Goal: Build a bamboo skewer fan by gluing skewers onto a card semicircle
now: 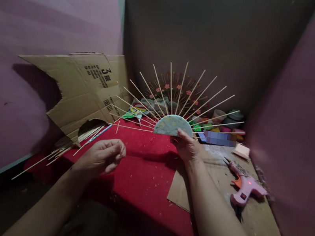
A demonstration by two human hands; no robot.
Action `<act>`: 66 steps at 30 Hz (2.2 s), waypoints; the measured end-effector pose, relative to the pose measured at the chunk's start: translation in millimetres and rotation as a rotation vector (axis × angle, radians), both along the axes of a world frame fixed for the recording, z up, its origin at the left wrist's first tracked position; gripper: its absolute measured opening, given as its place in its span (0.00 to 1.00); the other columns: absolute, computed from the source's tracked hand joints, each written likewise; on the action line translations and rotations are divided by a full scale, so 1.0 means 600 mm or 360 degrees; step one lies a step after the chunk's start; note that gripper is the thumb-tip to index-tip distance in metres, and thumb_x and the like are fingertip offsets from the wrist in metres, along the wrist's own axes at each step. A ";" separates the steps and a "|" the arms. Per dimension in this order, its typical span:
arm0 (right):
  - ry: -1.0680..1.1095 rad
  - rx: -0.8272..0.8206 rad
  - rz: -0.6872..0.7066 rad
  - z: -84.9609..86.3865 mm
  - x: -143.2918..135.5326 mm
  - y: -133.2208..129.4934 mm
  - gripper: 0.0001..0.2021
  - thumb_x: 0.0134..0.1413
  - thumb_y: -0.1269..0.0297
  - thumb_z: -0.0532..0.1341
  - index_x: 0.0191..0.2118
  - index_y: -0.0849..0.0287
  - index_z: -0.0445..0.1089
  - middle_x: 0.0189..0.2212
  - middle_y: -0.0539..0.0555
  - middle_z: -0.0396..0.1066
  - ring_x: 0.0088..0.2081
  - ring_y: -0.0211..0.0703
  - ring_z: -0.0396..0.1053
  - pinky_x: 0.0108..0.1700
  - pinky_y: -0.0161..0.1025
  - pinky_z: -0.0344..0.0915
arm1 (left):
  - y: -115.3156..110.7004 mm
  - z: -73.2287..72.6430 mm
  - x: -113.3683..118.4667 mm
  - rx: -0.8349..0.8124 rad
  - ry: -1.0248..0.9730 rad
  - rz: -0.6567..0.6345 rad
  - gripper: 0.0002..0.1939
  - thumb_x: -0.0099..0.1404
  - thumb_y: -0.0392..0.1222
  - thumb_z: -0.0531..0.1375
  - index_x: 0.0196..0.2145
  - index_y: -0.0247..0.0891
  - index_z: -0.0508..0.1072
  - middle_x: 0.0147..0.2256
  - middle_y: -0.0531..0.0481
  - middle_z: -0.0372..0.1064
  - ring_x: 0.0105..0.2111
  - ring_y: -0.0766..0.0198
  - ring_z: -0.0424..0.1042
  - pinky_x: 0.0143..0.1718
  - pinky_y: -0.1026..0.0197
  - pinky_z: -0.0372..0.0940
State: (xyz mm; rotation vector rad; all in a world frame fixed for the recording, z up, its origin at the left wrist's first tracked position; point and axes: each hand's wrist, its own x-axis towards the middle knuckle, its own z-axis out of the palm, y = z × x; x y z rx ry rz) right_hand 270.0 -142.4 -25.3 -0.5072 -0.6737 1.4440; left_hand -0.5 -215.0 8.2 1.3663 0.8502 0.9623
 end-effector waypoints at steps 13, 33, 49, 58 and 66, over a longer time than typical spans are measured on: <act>-0.0006 -0.0008 -0.0016 0.005 0.000 -0.004 0.14 0.34 0.69 0.70 0.32 0.57 0.69 0.26 0.45 0.73 0.27 0.36 0.68 0.30 0.36 0.66 | -0.024 0.014 0.008 0.0006 0.0124 -0.0277 0.11 0.54 0.36 0.66 0.36 0.34 0.73 0.34 0.43 0.72 0.21 0.67 0.70 0.21 0.66 0.64; -0.0051 0.0093 0.0067 0.003 -0.013 -0.001 0.15 0.34 0.67 0.71 0.33 0.58 0.70 0.24 0.48 0.74 0.24 0.37 0.71 0.28 0.35 0.69 | -0.025 -0.040 -0.087 -0.0325 0.0009 0.0315 0.25 0.56 0.58 0.62 0.18 0.35 0.60 0.16 0.57 0.60 0.09 0.75 0.55 0.10 0.71 0.48; 0.0098 0.0224 0.0203 0.014 -0.049 -0.010 0.16 0.37 0.68 0.72 0.36 0.63 0.72 0.28 0.52 0.76 0.27 0.39 0.73 0.31 0.36 0.72 | 0.104 -0.009 0.143 -0.0403 -0.0770 0.0374 0.16 0.43 0.34 0.72 0.29 0.33 0.72 0.28 0.52 0.69 0.25 0.69 0.68 0.22 0.67 0.64; 0.0128 0.0141 0.0151 -0.001 -0.039 0.003 0.13 0.38 0.69 0.71 0.33 0.61 0.72 0.26 0.51 0.75 0.26 0.38 0.72 0.29 0.34 0.69 | 0.114 -0.004 0.152 -0.0324 -0.0810 0.0302 0.19 0.38 0.36 0.74 0.28 0.31 0.75 0.25 0.54 0.69 0.23 0.72 0.64 0.20 0.68 0.59; 0.0052 0.0155 0.0051 0.006 -0.048 -0.006 0.14 0.37 0.68 0.72 0.34 0.61 0.73 0.27 0.50 0.75 0.25 0.37 0.71 0.29 0.35 0.69 | 0.135 -0.009 0.149 -0.0486 -0.0913 0.0131 0.19 0.40 0.37 0.74 0.30 0.33 0.73 0.24 0.57 0.67 0.20 0.74 0.62 0.20 0.67 0.58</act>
